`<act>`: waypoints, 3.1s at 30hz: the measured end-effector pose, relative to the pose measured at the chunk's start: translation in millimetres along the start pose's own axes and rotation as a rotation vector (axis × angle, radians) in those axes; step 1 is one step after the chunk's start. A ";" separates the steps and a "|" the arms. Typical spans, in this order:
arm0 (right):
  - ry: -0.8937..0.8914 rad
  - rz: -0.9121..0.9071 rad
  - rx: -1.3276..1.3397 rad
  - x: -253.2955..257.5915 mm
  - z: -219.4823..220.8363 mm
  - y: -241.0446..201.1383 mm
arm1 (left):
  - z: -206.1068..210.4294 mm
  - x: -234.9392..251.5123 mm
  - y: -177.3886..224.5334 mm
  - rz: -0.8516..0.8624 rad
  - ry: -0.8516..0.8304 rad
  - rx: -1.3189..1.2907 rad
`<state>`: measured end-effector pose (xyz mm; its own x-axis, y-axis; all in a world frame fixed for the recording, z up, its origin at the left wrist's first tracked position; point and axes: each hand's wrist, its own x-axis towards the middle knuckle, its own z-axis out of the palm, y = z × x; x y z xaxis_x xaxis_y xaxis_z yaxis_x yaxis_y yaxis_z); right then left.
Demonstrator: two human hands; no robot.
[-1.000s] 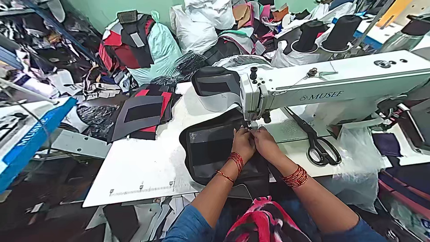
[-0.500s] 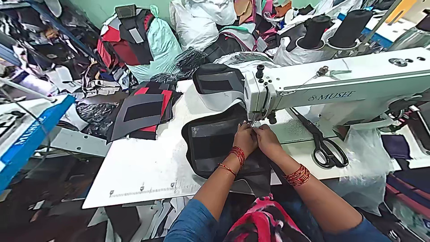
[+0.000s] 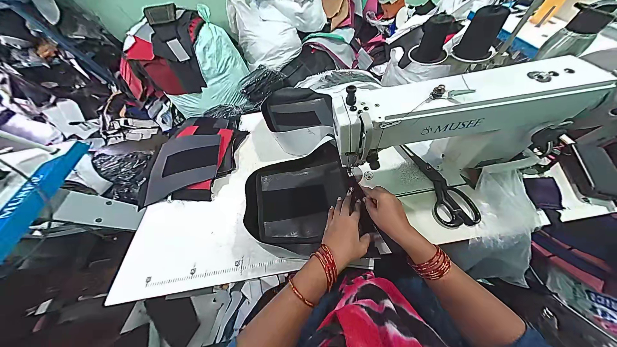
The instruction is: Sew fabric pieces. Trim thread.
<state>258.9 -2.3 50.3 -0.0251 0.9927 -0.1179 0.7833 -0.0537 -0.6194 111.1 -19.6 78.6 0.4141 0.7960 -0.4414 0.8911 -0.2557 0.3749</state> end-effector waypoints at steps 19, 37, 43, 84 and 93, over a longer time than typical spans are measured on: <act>-0.048 0.032 0.289 -25.8 6.7 0.2 | 17.5 -6.4 -39.0 0.262 0.216 -0.211; -0.126 -0.037 0.192 -23.6 0.7 -1.0 | 9.6 -5.6 -20.4 0.236 0.094 0.235; -0.299 -0.059 -0.099 -20.2 -4.2 -20.2 | -26.6 1.7 -31.1 0.362 -0.015 0.122; -0.243 0.025 -0.198 36.9 -1.1 -38.9 | -30.7 96.9 -66.4 0.415 0.399 -0.051; -0.099 -0.003 0.124 3.9 -8.6 5.7 | -9.3 22.6 -45.4 0.211 0.281 -0.201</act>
<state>268.5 2.1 53.0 -0.0928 0.9778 -0.1879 0.7003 -0.0701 -0.7104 78.3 15.0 59.2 0.4922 0.8637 -0.1088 0.7265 -0.3387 0.5979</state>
